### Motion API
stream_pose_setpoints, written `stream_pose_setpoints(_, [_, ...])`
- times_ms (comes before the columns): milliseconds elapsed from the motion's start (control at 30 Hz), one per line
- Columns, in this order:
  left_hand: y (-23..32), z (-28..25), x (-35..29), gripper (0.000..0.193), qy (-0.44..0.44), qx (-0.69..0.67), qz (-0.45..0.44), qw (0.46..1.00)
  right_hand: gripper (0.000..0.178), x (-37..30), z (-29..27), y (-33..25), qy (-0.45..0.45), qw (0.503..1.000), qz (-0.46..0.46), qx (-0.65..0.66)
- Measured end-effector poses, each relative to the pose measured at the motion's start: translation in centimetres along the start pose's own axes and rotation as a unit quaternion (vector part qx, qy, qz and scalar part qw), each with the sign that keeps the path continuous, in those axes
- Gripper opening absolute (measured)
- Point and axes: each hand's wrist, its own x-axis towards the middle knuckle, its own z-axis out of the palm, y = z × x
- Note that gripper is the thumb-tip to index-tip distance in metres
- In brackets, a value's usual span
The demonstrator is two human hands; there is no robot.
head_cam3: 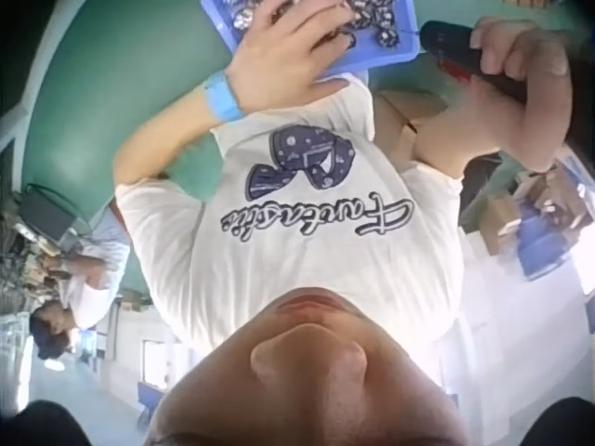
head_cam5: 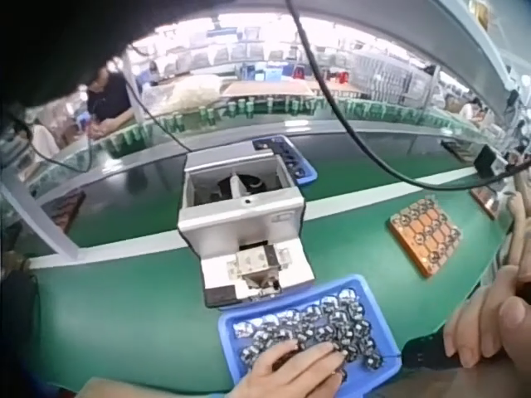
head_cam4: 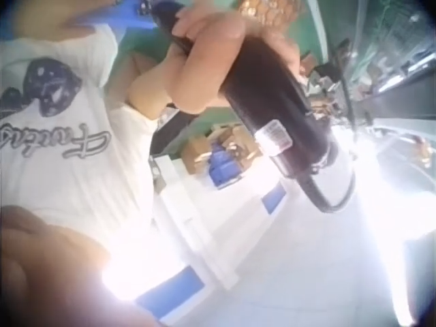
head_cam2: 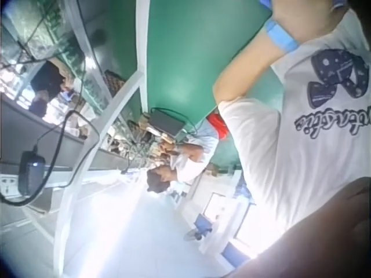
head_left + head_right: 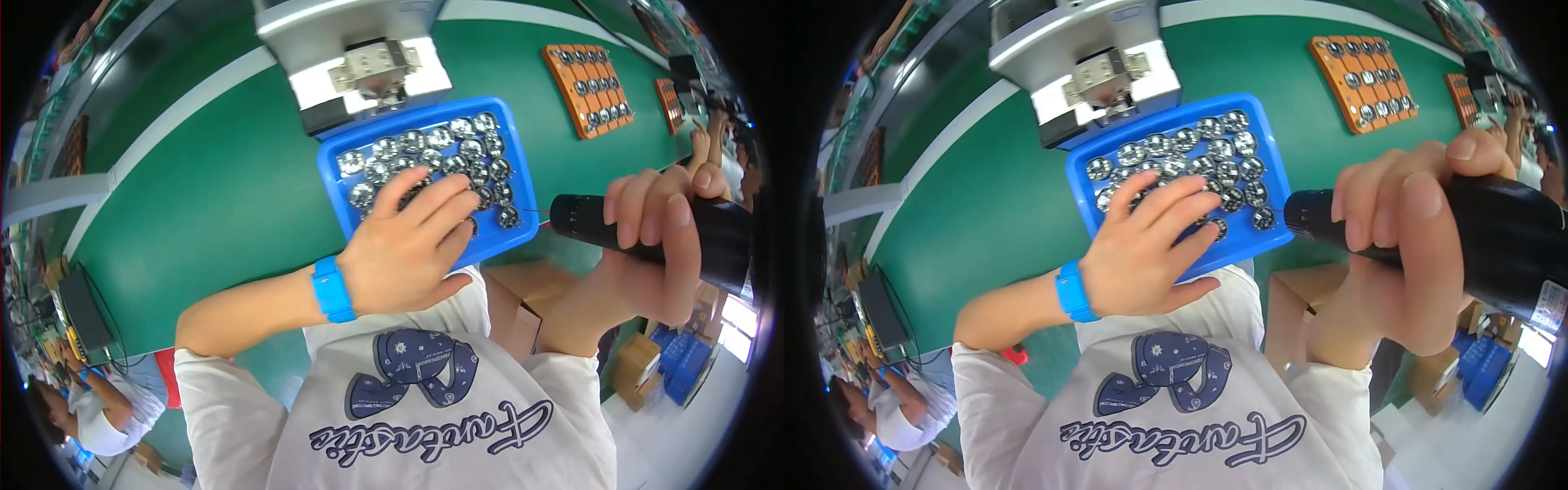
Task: The person assembles electronic components onto circuit boards using an electric screwdriver.
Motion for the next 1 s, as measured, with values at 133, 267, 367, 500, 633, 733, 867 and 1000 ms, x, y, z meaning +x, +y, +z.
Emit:
stream_pose_setpoints(133, [0.7, -1.6, 0.9, 0.056, 0.001, 0.015, -0.003, 1.0, 0.03, -1.5, 0.2, 1.1, 0.093, 0.996, 0.006, 0.012])
stream_pose_setpoints(267, [1.4, -0.8, 2.5, 0.058, -0.026, 0.015, 0.022, 0.999, 0.029, -1.8, -0.1, 2.4, 0.115, 0.993, 0.003, -0.01])
stream_pose_setpoints(367, [1.7, -0.1, 3.1, 0.058, -0.039, 0.025, 0.023, 0.999, 0.029, -2.1, 0.8, 2.7, 0.142, 0.989, 0.045, 0.005])
stream_pose_setpoints(500, [1.9, 0.2, 3.5, 0.059, -0.054, 0.034, 0.01, 0.998, 0.029, -2.3, 1.2, 2.7, 0.163, 0.983, 0.078, -0.041])
stream_pose_setpoints(633, [1.8, 0.8, 3.4, 0.058, -0.063, 0.035, 0.007, 0.997, 0.029, -2.4, 0.7, 2.9, 0.135, 0.987, 0.072, -0.046])
stream_pose_setpoints(733, [1.8, 0.9, 3.6, 0.057, -0.065, 0.036, 0.005, 0.997, 0.029, -2.4, 0.7, 3.3, 0.126, 0.989, 0.056, -0.057])
stream_pose_setpoints(867, [1.5, 0.9, 3.2, 0.056, -0.061, 0.04, 0.001, 0.997, 0.028, -2.2, 1.7, 4.1, 0.13, 0.989, 0.048, -0.052])
stream_pose_setpoints(1000, [1.5, 1.1, 3.0, 0.053, -0.065, 0.037, -0.005, 0.997, 0.027, -2.0, 1.7, 4.1, 0.105, 0.989, 0.044, -0.09])
